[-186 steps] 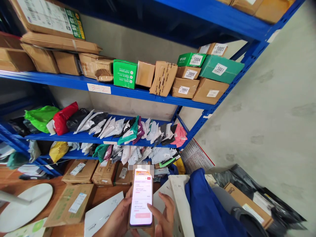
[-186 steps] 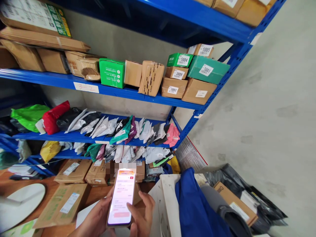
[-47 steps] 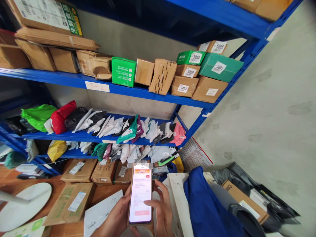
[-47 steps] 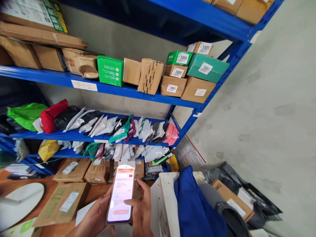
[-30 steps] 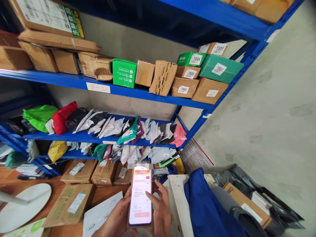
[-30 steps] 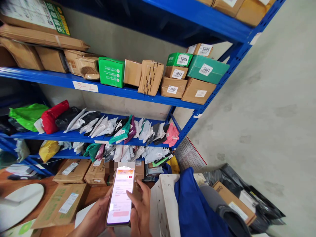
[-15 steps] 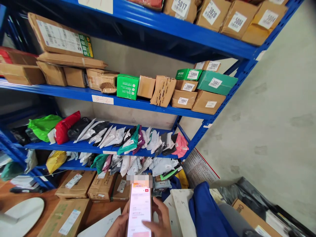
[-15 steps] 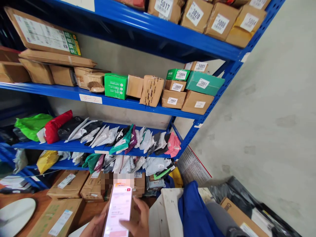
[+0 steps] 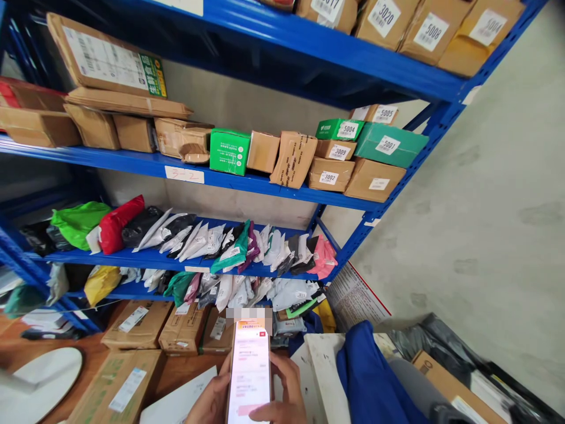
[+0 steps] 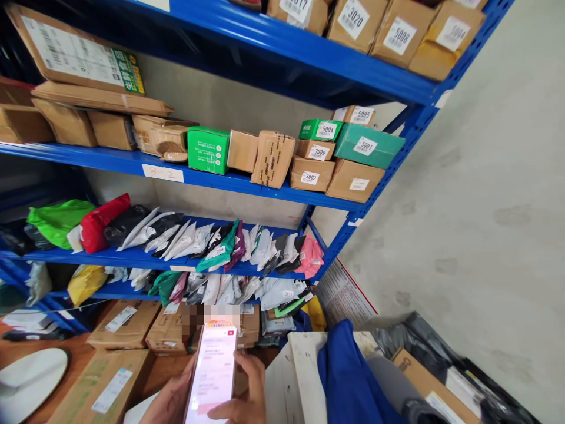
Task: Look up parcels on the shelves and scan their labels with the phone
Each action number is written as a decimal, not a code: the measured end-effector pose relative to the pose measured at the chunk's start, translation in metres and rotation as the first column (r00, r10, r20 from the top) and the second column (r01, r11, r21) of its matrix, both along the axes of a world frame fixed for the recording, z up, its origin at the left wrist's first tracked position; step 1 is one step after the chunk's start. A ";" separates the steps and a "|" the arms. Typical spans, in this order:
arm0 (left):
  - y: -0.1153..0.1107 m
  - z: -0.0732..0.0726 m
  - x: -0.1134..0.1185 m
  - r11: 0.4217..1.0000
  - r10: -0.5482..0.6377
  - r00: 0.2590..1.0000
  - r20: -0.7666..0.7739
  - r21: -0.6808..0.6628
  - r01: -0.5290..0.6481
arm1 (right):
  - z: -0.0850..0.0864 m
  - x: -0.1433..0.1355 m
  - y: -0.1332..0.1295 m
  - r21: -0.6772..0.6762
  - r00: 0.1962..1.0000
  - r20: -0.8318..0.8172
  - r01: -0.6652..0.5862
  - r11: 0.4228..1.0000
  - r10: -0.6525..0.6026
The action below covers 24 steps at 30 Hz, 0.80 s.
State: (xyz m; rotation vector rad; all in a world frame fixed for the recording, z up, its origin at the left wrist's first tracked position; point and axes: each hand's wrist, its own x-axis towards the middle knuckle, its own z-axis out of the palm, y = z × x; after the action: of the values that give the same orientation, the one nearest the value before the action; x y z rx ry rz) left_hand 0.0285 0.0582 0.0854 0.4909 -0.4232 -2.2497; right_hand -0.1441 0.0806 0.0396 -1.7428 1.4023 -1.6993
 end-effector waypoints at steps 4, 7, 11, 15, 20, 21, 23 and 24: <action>-0.001 0.000 0.001 0.999 -0.040 0.998 -0.052 0.011 0.040 | 0.013 0.005 0.002 0.000 0.998 0.039 -0.051 0.999 0.051; -0.003 -0.001 0.000 0.999 -0.028 0.993 -0.112 -0.026 0.025 | 0.018 0.008 0.001 -0.094 0.997 0.049 -0.051 0.994 0.056; -0.003 -0.001 -0.002 0.999 -0.017 0.990 -0.142 -0.038 0.011 | 0.017 0.010 0.001 -0.092 0.999 0.042 0.004 0.996 0.000; -0.001 0.001 -0.005 0.999 0.022 0.991 -0.133 -0.040 -0.027 | 0.019 0.011 0.002 -0.009 0.999 0.049 0.023 1.000 -0.022; 0.001 0.004 -0.007 0.995 0.083 0.990 -0.117 -0.040 -0.088 | 0.035 0.016 0.002 0.044 0.993 0.101 0.048 0.998 -0.052; 0.001 0.004 -0.007 0.996 0.078 0.992 -0.100 -0.044 -0.083 | 0.037 0.017 0.002 0.053 0.990 0.135 0.030 0.998 -0.037; 0.001 0.006 -0.005 0.998 0.038 0.997 -0.070 -0.056 -0.042 | 0.040 0.017 0.002 0.042 0.983 0.181 -0.018 0.999 0.010; 0.001 0.008 -0.005 0.998 0.013 0.998 -0.058 -0.061 -0.017 | 0.041 0.017 0.002 0.041 0.981 0.191 -0.032 0.999 0.024</action>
State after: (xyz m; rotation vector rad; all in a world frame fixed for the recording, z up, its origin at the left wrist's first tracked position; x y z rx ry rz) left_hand 0.0240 0.0592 0.0930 0.3952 -0.4555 -2.2237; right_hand -0.1274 0.0827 0.0804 -1.5236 1.3140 -1.7548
